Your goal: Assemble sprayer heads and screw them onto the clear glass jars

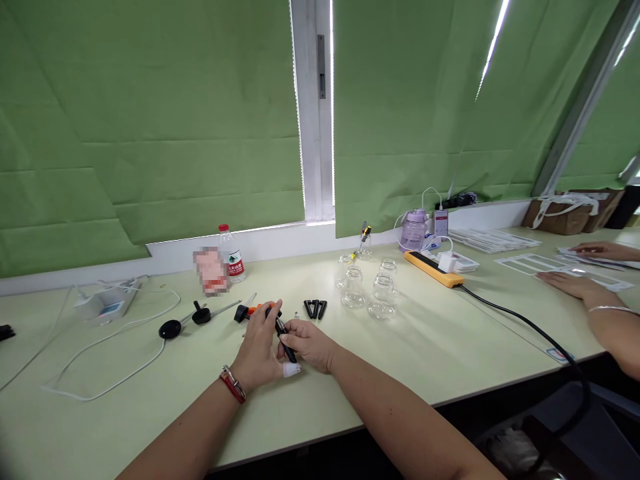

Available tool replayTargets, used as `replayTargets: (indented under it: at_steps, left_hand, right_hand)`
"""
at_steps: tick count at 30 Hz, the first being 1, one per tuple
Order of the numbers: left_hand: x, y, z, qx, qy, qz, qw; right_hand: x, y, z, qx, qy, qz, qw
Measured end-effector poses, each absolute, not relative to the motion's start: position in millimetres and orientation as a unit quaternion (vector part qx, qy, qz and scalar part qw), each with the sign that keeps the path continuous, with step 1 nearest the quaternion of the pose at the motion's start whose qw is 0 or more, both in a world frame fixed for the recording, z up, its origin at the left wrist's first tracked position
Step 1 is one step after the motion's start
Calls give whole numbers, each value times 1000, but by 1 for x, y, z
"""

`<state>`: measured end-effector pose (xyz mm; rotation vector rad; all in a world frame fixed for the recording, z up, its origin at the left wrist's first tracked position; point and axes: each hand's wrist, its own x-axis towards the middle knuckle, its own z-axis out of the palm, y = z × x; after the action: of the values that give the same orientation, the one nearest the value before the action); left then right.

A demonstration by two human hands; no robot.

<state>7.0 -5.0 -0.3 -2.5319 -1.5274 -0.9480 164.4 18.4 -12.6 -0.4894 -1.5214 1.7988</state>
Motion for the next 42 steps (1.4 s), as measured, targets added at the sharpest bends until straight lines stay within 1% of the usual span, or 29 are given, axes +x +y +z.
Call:
replayTargets:
  at_steps: [9,23,30,42]
  left_hand:
    - [5,-3,-1,-822,-493,-285,-1]
    - [11,-11,6,-816,-490,-304,34]
    - [10,-10,7,-822,-479,-308,4]
    - [9,-7,-2,-823,-495,-278,-4]
  right_hand:
    - [164,18,-15,-194,-571,716,353]
    - [163,19,-15,-188,-566,719,356]
    - [165,19,-14,-194,-570,719,346]
    - [162,22,-21,-180,-571,722,346]
